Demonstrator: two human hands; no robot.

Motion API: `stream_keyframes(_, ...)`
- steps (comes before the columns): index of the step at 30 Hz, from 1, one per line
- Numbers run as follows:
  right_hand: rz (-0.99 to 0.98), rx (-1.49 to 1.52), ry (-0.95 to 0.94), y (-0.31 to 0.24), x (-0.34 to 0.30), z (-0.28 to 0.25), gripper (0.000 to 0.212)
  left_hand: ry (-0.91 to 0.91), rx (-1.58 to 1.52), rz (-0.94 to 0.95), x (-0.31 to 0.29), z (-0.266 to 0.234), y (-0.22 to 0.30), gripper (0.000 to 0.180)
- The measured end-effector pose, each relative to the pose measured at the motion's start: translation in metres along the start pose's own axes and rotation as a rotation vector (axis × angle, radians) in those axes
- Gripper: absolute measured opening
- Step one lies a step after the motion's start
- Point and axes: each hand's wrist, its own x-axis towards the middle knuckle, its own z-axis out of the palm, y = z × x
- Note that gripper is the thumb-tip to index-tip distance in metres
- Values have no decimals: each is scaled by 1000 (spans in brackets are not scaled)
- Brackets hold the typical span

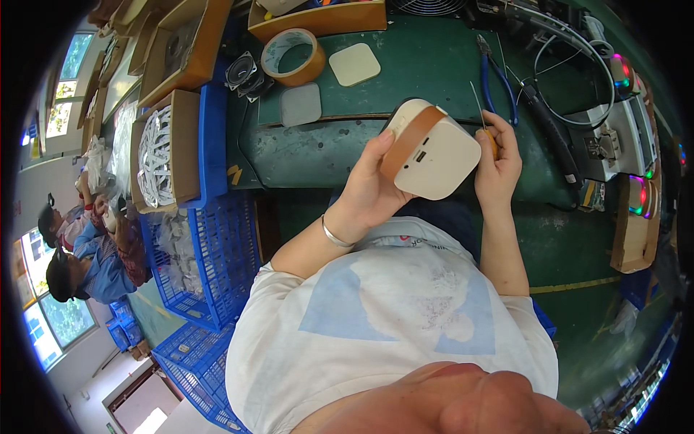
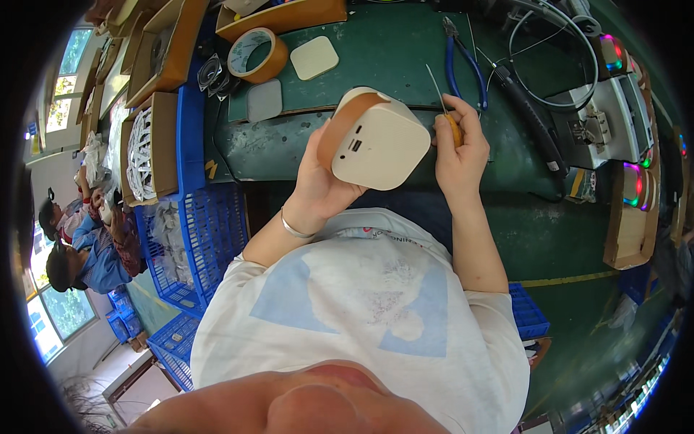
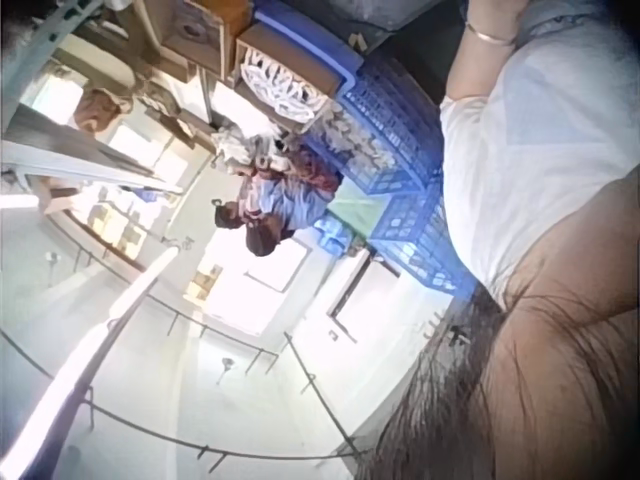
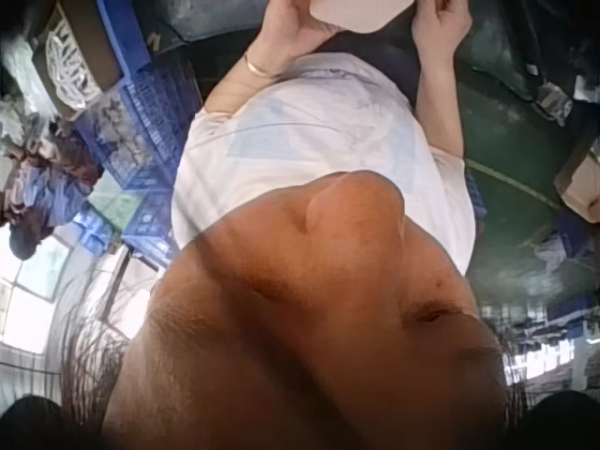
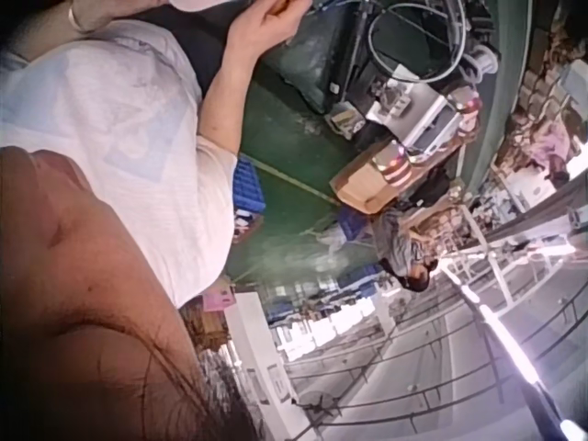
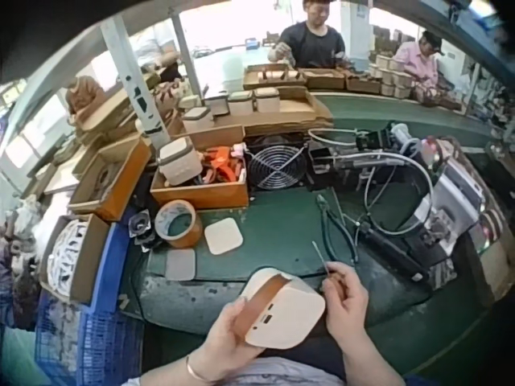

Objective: Assembling a small cubic electronic device with LED lights using a soldering iron and electric screwdriver.

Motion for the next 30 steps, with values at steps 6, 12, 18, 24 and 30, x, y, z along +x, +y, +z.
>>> stream_keyframes(6,154,324,10,-7,2,-18,29,-64,1658,910,-3,12,1,72)
stream_keyframes(12,-285,-320,-339,-65,-17,-59,28,53,1774,975,11,-4,-7,73)
stream_keyframes(18,-275,-569,-395,-95,-32,-67,30,75,1786,969,12,1,-8,72)
stream_keyframes(24,-398,-717,-289,-87,-56,-45,37,40,1797,1042,16,-8,-4,75)
stream_keyframes(30,-463,-385,-140,-42,-66,-36,30,69,1677,1062,15,-7,-5,88)
